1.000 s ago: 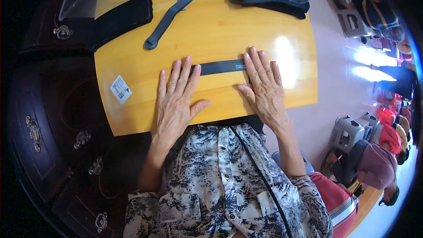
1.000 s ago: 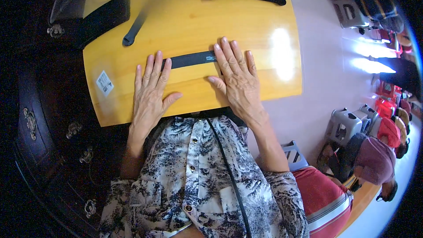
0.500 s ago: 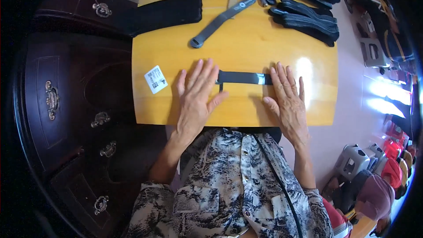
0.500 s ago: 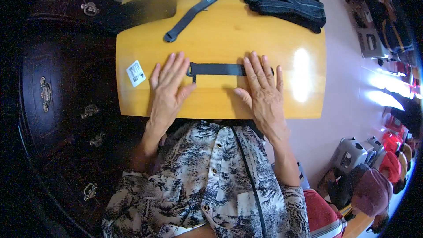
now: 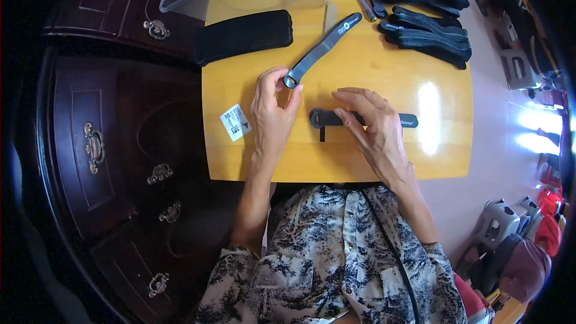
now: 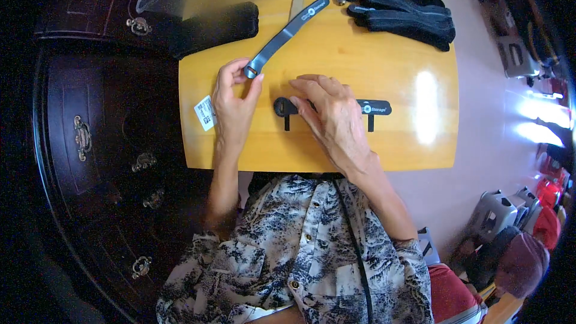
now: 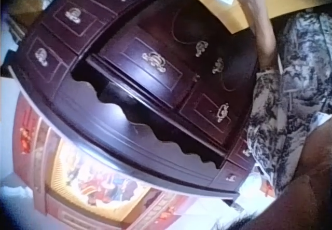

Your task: Assembling and inspecting black elastic mask straps by attaching plastic clips and stacking the completed items.

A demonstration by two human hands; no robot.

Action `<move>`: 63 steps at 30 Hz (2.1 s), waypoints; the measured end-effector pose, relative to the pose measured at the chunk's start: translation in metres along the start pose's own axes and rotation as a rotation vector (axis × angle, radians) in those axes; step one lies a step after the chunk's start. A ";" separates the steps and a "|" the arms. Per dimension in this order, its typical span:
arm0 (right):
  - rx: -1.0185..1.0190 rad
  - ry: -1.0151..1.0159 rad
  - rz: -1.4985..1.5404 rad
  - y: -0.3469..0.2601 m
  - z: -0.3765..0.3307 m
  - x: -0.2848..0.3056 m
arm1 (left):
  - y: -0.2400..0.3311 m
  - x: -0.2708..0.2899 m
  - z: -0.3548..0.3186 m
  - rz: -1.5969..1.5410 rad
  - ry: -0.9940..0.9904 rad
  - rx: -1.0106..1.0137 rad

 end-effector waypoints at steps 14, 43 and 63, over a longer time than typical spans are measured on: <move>-0.078 0.273 0.436 -0.005 -0.015 0.001 | 0.041 0.003 -0.042 -0.942 -0.292 0.295; -0.223 0.092 0.579 0.011 -0.042 0.012 | 0.057 -0.004 -0.050 -0.549 -0.371 0.012; -0.222 0.125 0.498 0.016 -0.035 0.008 | 0.060 -0.010 -0.051 -0.561 -0.369 0.049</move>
Point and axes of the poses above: each hand's wrist, its own z-axis towards the middle knuckle, its own x-axis out of the back of the hand, y = z × x, the point moved 4 cm from there along z, towards the middle knuckle, and after that the axes turned 5 degrees about x, right-handed, at the moved point
